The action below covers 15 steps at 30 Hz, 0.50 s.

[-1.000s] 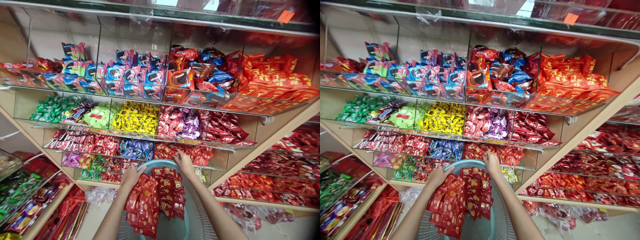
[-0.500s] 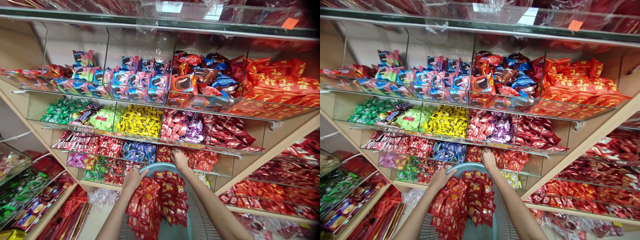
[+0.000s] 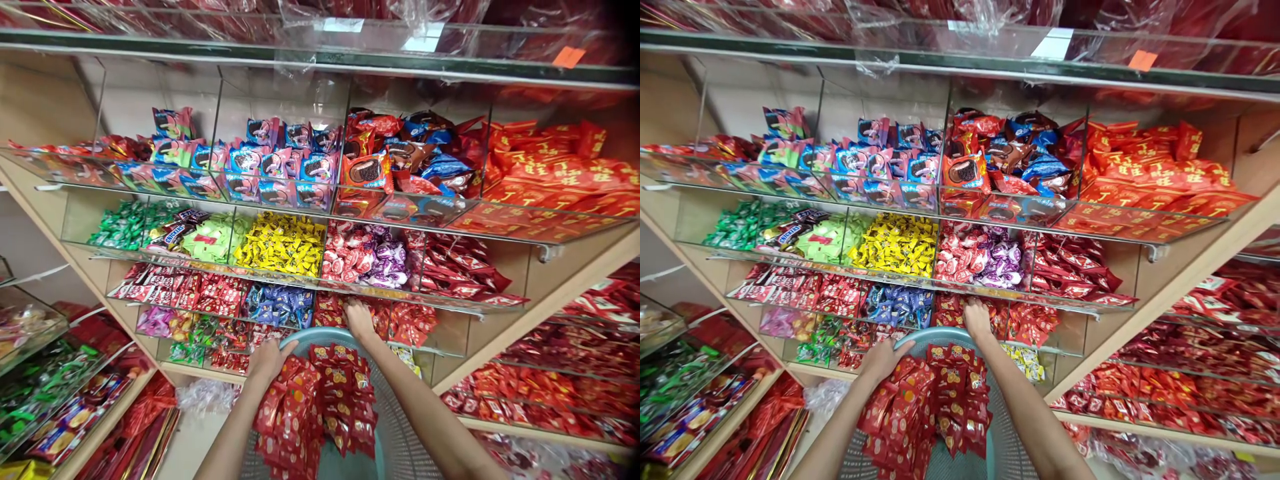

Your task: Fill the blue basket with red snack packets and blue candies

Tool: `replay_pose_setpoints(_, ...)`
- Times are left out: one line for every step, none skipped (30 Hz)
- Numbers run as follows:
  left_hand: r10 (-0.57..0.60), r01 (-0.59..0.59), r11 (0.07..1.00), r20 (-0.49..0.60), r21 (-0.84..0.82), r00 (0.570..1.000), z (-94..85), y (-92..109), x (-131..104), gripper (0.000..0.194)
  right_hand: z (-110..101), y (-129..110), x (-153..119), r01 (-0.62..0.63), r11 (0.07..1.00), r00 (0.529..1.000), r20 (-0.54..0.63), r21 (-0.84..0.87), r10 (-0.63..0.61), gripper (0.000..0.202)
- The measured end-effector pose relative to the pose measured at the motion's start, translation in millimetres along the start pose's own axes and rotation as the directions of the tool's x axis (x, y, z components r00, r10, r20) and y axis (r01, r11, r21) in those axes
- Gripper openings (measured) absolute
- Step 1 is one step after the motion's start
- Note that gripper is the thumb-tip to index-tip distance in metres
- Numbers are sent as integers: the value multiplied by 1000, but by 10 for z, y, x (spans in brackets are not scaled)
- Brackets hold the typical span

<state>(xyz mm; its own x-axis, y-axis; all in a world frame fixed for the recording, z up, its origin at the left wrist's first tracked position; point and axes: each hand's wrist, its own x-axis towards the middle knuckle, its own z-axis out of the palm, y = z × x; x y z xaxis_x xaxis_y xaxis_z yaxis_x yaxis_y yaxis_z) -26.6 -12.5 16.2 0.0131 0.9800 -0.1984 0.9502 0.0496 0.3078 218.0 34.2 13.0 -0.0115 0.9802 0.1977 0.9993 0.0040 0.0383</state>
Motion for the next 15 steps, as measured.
replay_pose_setpoints(-3, 3, 1000, 0, 1, 1000, -1, 3, 0, 65, -5, -1, 1, 7, 1000, 1000, -2, 0, -7, 22)
replay_pose_setpoints(-6, 6, 1000, 1, 2, 1000, -3, 5, 1, 65, -9, -1, 2, 12, 1000, 1000, -6, 0, -12, 23)
replay_pose_setpoints(-6, 6, 1000, 2, 3, 1000, -4, 7, 0, 65, -12, 1, 5, 16, 1000, 1000, -8, 1, -16, 23)
replay_pose_setpoints(-5, 5, 1000, 3, 3, 1000, -6, 8, 0, 65, -14, 4, 7, 18, 1000, 1000, -10, 3, -18, 23)
replay_pose_setpoints(-4, 4, 1000, 4, 3, 1000, -7, 8, 0, 65, -16, 7, 11, 17, 1000, 1000, -10, 6, -17, 22)
replay_pose_setpoints(-2, 2, 1000, 6, 2, 1000, -8, 7, 0, 64, -16, 10, 15, 13, 1000, 1000, -12, 7, -13, 22)
replay_pose_setpoints(0, 0, 1000, 7, 0, 1000, -7, 5, 1, 64, -15, 12, 20, 7, 1000, 1000, -16, 10, -7, 21)
replay_pose_setpoints(1, -1, 1000, 7, -2, 1000, -6, 1, 2, 65, -13, 11, 26, 0, 1000, 1000, -19, 14, 0, 21)
replay_pose_setpoints(2, -2, 1000, 7, -5, 1000, -3, -3, 4, 65, -8, 6, 34, -5, 1000, 1000, -24, 21, 6, 22)
replay_pose_setpoints(1, -1, 1000, 5, -7, 1000, 2, -8, 8, 65, -1, -3, 44, -8, 1000, 999, -31, 30, 9, 24)
replay_pose_setpoints(1, -1, 1000, 4, -9, 1000, 8, -14, 13, 65, 10, -16, 56, -9, 999, 999, -38, 45, 11, 27)
replay_pose_setpoints(2, -2, 1000, 3, -10, 1000, 16, -20, 18, 66, 24, -33, 71, -9, 998, 999, -48, 68, 12, 30)
replay_pose_setpoints(6, -6, 1000, 2, -11, 1000, 25, -26, 24, 66, 42, -51, 89, -9, 995, 998, -63, 102, 15, 32)
replay_pose_setpoints(12, -12, 1000, 1, -12, 1000, 34, -32, 30, 67, 63, -70, 110, -17, 988, 996, -80, 151, 29, 34)
replay_pose_setpoints(19, -19, 1000, 0, -13, 1000, 42, -38, 36, 67, 87, -87, 135, -37, 973, 994, -93, 227, 60, 34)
